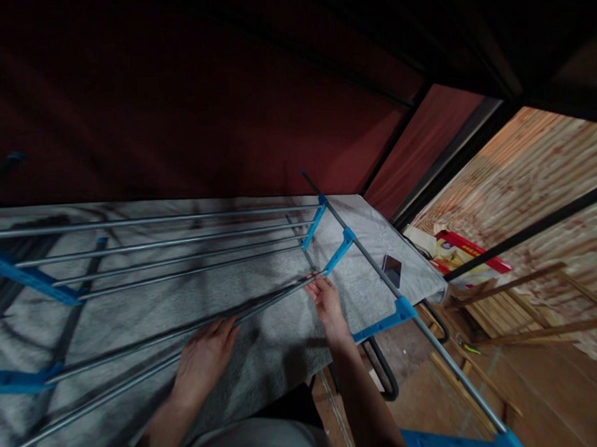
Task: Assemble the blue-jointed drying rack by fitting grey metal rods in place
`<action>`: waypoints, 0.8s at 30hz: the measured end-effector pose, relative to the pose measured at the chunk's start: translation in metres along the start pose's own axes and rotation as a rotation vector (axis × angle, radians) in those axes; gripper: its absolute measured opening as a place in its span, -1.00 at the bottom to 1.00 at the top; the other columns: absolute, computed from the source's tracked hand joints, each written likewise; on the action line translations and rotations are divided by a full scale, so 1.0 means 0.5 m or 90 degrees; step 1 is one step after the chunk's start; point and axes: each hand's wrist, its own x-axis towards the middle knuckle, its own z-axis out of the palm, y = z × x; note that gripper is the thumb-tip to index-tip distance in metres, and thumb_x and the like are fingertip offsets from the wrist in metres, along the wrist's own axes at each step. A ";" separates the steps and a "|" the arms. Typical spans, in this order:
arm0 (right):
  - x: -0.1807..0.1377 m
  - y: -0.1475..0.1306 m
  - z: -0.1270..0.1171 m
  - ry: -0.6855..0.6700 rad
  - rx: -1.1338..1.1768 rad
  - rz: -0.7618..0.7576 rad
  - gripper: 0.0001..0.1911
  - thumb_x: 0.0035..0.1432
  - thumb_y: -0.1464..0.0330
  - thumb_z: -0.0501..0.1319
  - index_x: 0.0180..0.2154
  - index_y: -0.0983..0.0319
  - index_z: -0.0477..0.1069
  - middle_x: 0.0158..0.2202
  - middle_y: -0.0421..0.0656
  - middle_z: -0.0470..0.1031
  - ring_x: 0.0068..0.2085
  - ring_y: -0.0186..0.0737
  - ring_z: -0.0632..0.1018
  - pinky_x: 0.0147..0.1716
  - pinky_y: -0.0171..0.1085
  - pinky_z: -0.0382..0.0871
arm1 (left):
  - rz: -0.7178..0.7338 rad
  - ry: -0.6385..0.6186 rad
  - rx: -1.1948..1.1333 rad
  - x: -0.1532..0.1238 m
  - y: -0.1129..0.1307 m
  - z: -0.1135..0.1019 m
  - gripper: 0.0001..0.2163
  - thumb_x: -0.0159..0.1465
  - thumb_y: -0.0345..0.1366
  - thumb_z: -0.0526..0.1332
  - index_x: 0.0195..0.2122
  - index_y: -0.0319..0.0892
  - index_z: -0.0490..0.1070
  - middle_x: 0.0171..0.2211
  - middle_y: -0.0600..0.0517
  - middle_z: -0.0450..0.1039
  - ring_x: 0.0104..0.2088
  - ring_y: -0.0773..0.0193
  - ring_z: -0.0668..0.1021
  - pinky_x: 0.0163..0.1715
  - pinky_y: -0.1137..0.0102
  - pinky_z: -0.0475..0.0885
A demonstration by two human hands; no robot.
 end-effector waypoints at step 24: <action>0.015 -0.005 0.005 -0.005 -0.025 -0.021 -0.88 0.03 0.36 0.36 -0.32 0.17 0.48 -0.33 -0.20 0.64 -0.25 -0.23 0.65 -0.05 -0.21 0.58 | 0.004 -0.012 0.026 0.022 0.005 -0.006 -0.59 0.51 -0.17 -0.05 0.09 -0.16 0.56 0.02 -0.14 0.64 -0.04 -0.03 0.67 0.01 0.13 0.54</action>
